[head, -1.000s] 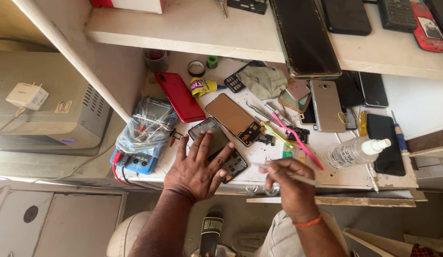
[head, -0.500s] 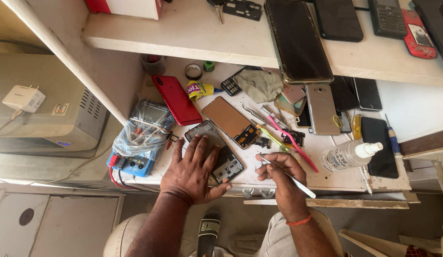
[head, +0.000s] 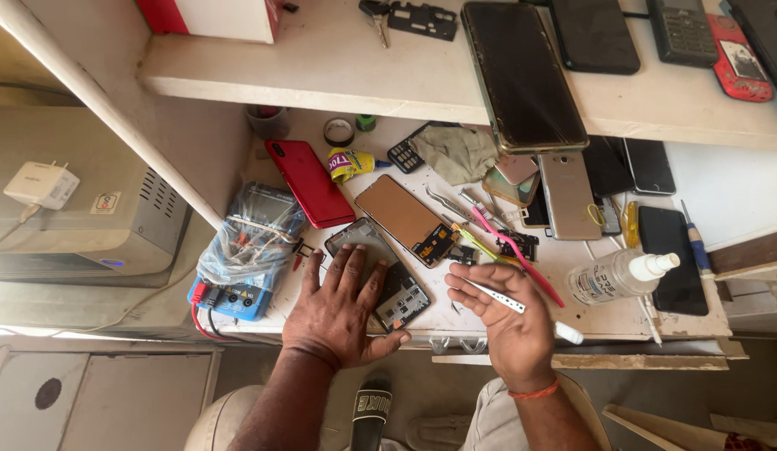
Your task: The person works on a disassembled smartphone lying on a cluttered repair bench, holding the frame steady with one hand while using a small hand tool with the other to pry and manipulate components inside the phone. They continue working on the phone's internal parts throughout the clip.
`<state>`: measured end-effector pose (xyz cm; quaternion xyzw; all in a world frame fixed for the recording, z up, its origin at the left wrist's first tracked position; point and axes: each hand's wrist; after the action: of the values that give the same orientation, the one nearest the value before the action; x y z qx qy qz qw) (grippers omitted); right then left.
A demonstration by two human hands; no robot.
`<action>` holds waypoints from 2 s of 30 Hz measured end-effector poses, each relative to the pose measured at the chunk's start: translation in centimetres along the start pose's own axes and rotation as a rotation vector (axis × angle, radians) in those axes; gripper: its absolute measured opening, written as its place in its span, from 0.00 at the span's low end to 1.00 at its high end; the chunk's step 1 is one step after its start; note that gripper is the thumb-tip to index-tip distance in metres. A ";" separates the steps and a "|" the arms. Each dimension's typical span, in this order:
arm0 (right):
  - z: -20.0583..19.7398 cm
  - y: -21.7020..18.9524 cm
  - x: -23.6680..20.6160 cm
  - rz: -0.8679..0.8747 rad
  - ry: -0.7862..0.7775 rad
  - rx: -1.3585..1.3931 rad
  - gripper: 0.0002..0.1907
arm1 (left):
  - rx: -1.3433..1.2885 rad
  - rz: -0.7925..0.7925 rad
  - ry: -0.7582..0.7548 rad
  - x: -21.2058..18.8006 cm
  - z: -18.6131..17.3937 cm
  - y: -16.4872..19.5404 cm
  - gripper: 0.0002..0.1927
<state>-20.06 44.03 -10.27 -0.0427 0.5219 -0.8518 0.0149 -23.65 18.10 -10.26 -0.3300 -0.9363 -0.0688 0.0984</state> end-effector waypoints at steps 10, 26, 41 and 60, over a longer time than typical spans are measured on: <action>-1.8 1.1 0.3 -0.017 0.208 -0.137 0.52 | 0.022 -0.011 -0.017 0.2 -0.3 -0.2 0.55; 3.1 -2.6 -3.6 -0.234 0.084 -0.913 0.08 | -0.005 -0.027 0.008 -3.6 -2.9 3.0 0.58; 2.4 -0.9 -8.5 -0.018 0.033 -0.634 0.11 | -0.004 -0.054 0.048 -8.4 -4.4 6.4 0.56; 1.3 0.8 -12.3 -0.063 0.054 -0.462 0.16 | 0.010 -0.071 0.028 -11.8 -3.3 9.8 0.56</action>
<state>-7.68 43.35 -11.13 -0.0386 0.7016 -0.7107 -0.0357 -7.94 17.89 -9.12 -0.2950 -0.9463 -0.0720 0.1105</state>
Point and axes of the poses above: each hand's wrist, its own x-axis towards the middle knuckle, its own z-axis out of the palm, y = z × x, and after that the axes turned 8 degrees about z, right-handed
